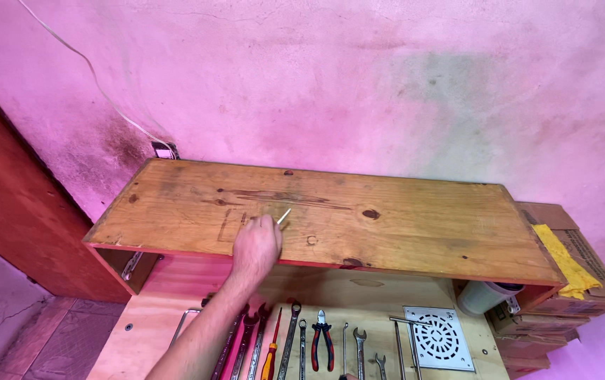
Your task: The person wipes multiple hand tools with a black cloth, including wrenches, pliers, a hammer, and screwdrivers, then wipes the wooden workbench surface. The tools are handled one at a time and placed back on the bench after cleaning.
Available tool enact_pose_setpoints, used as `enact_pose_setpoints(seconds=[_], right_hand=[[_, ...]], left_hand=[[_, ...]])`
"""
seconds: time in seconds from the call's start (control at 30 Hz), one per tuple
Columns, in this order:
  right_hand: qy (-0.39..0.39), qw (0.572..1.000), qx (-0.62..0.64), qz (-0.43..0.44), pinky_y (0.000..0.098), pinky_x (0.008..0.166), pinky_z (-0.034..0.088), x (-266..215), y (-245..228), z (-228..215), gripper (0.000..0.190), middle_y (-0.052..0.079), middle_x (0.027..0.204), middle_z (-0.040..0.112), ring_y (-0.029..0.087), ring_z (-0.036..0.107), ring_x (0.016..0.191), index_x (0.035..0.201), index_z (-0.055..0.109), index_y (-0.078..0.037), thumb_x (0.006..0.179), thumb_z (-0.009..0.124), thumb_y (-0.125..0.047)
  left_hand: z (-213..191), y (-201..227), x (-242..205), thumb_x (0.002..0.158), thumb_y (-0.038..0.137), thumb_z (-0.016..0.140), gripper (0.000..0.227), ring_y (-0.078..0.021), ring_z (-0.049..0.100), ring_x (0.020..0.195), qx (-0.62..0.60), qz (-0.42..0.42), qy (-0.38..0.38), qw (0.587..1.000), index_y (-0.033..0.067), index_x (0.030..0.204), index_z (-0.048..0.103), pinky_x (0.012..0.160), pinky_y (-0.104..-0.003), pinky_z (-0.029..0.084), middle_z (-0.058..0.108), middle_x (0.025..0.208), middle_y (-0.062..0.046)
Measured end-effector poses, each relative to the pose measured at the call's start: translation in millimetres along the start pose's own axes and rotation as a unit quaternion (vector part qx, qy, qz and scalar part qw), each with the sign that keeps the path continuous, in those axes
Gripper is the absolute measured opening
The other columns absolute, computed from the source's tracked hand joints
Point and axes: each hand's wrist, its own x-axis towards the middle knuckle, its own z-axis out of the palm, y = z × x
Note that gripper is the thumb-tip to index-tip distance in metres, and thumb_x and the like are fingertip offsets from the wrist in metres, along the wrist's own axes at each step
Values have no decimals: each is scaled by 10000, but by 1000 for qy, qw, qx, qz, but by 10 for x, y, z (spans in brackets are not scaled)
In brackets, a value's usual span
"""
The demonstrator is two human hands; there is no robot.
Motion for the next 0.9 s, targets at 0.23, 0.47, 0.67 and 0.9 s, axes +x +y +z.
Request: enact_pose_setpoints(seconds=[0.23,0.47,0.67,0.9], right_hand=[[-2,1000,18,2,305,732,536,-96,209,103,290,140,807,850,239,750,734,879,895,23,975,840,-245],[53,940,307,138,496,688,558,-511,-105,332,539,339,911,765,466,721,723,1240,801,43,1086,656,-452],[50,918,369,138,461,915,568,-172,438,524,517,298,1146,806,402,747,1002,1275,833,18,1053,717,-435],[-177,980,76,-42,266,707,448,-497,490,573,351,53,905,745,116,588,808,1194,888,2,1096,713,-287]], left_hand=[[-1112,715,-1146,1153,252,548,146,-89,680,786,-372,-167,-341,847,159,1129,657,664,-252,617,766,1048,9],[-1217,912,-2208,1184,339,595,181,-89,676,873,-467,-293,-481,682,183,1135,671,791,-270,550,750,997,37],[-933,1126,-2961,1037,478,661,145,-96,720,959,-346,-329,-467,745,342,1053,711,830,-288,543,778,1024,125],[-766,671,-2948,1089,333,693,156,-164,785,977,-416,-261,-409,769,195,1081,765,869,-330,599,848,1035,16]])
